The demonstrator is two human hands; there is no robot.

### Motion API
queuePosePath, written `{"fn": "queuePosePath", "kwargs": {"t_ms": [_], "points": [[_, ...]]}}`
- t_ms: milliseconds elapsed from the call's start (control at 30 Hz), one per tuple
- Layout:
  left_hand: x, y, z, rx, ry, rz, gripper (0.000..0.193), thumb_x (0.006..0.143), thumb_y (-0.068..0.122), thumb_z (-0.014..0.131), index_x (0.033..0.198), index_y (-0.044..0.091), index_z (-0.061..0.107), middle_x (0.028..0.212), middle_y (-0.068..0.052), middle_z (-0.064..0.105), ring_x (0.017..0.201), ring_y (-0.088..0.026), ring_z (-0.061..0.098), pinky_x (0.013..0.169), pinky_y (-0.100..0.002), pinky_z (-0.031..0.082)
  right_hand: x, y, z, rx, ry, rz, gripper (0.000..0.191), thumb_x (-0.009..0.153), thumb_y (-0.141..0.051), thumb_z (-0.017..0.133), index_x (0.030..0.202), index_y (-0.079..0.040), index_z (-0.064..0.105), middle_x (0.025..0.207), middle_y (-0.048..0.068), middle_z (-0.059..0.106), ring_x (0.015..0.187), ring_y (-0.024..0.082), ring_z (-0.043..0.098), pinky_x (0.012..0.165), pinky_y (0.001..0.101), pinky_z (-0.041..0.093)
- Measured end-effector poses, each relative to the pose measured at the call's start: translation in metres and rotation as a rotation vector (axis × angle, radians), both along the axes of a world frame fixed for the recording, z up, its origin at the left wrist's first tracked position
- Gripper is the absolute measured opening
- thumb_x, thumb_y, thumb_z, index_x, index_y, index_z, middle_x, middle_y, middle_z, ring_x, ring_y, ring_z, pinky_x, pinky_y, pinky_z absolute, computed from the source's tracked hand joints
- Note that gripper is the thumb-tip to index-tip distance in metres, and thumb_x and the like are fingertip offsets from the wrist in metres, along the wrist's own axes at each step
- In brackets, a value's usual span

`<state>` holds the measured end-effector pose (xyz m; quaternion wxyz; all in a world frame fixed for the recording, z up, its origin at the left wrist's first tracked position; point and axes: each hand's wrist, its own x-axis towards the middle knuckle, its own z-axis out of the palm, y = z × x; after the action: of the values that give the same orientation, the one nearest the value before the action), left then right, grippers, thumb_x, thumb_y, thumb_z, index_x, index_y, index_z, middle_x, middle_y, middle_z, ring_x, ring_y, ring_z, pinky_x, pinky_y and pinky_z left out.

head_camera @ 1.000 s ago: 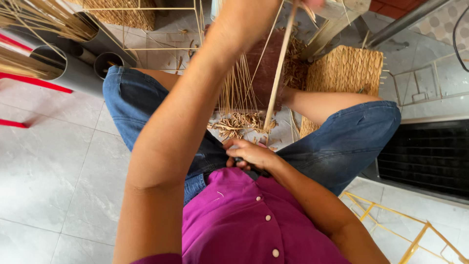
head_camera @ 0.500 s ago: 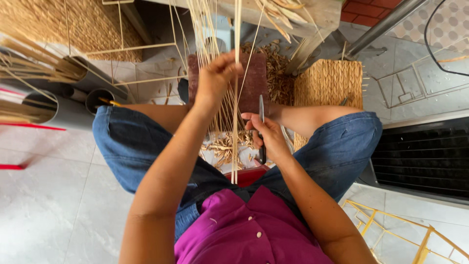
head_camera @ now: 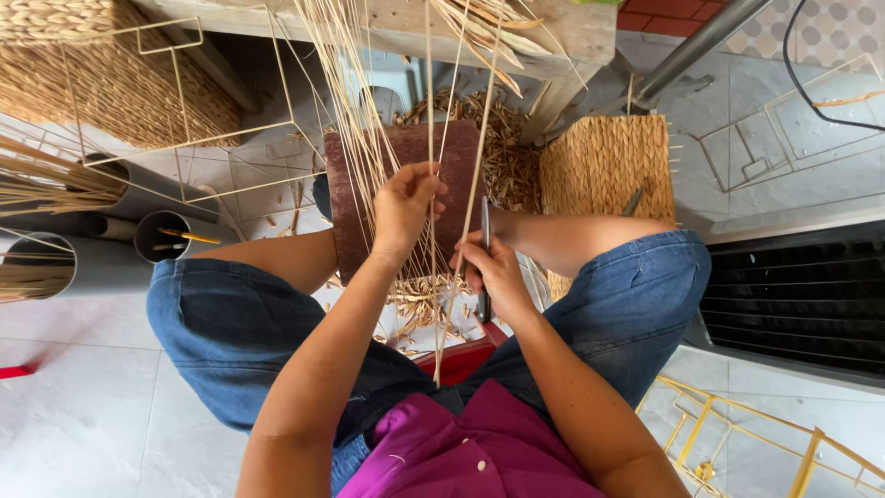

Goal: The person sits on the floor and uses a small knife to shave thin strips off long bamboo sticks, working on their lap. They repeatedly rotate each stick, peel along its length, and set finished sticks against a board in front of them.

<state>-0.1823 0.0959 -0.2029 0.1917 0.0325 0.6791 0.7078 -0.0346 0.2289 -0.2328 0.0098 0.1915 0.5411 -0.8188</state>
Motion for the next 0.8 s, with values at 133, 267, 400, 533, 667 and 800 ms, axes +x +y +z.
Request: {"fn": "queuePosePath", "kwargs": {"t_ms": [133, 267, 400, 533, 667, 800], "points": [[-0.019, -0.011, -0.008, 0.110, -0.052, 0.034, 0.024, 0.102, 0.010, 0.060, 0.124, 0.002, 0.067, 0.084, -0.006, 0.073, 0.060, -0.011, 0.067, 0.053, -0.025, 0.053, 0.000, 0.006, -0.003, 0.097, 0.003, -0.098, 0.012, 0.101, -0.014, 0.062, 0.108, -0.005, 0.063, 0.080, 0.007, 0.066, 0.047, 0.004, 0.044, 0.040, 0.0212, 0.032], [-0.040, -0.002, -0.024, 0.118, -0.105, 0.092, 0.023, 0.101, 0.012, 0.062, 0.121, 0.002, 0.068, 0.084, -0.006, 0.071, 0.059, -0.011, 0.068, 0.052, -0.026, 0.055, -0.002, 0.013, -0.009, 0.157, 0.023, -0.132, 0.014, 0.101, -0.013, 0.061, 0.112, -0.004, 0.065, 0.080, 0.006, 0.065, 0.046, 0.004, 0.044, 0.040, 0.0216, 0.033], [-0.062, 0.012, -0.035, -0.003, -0.066, 0.135, 0.023, 0.100, 0.014, 0.065, 0.119, 0.002, 0.071, 0.086, -0.006, 0.071, 0.064, -0.012, 0.070, 0.056, -0.026, 0.058, 0.001, 0.015, -0.015, 0.136, -0.014, -0.135, 0.015, 0.101, -0.014, 0.061, 0.113, -0.004, 0.065, 0.081, 0.005, 0.066, 0.047, 0.003, 0.044, 0.040, 0.0212, 0.033], [-0.070, 0.018, -0.039, -0.499, 0.420, 0.281, 0.032, 0.089, 0.015, 0.079, 0.118, 0.003, 0.074, 0.093, -0.010, 0.076, 0.081, -0.020, 0.074, 0.071, -0.032, 0.057, 0.006, 0.013, -0.018, 0.125, -0.048, -0.168, 0.015, 0.101, -0.012, 0.061, 0.112, -0.003, 0.064, 0.082, 0.006, 0.067, 0.047, 0.004, 0.043, 0.040, 0.0209, 0.032], [-0.048, 0.030, -0.047, -0.668, 0.737, 0.223, 0.031, 0.092, 0.007, 0.069, 0.123, 0.003, 0.071, 0.116, -0.018, 0.073, 0.098, -0.029, 0.072, 0.080, -0.036, 0.061, 0.014, 0.000, -0.014, 0.133, -0.040, -0.166, 0.014, 0.101, -0.010, 0.060, 0.111, -0.002, 0.063, 0.082, 0.007, 0.069, 0.048, 0.004, 0.043, 0.040, 0.0206, 0.031], [-0.024, 0.044, -0.056, -0.629, 0.693, 0.082, 0.041, 0.088, 0.009, 0.072, 0.126, -0.005, 0.066, 0.122, -0.028, 0.069, 0.097, -0.037, 0.071, 0.079, -0.043, 0.059, 0.033, -0.020, 0.000, 0.206, -0.013, -0.130, 0.013, 0.101, -0.009, 0.059, 0.111, -0.002, 0.063, 0.082, 0.006, 0.068, 0.049, 0.003, 0.044, 0.042, 0.0199, 0.034]]}}
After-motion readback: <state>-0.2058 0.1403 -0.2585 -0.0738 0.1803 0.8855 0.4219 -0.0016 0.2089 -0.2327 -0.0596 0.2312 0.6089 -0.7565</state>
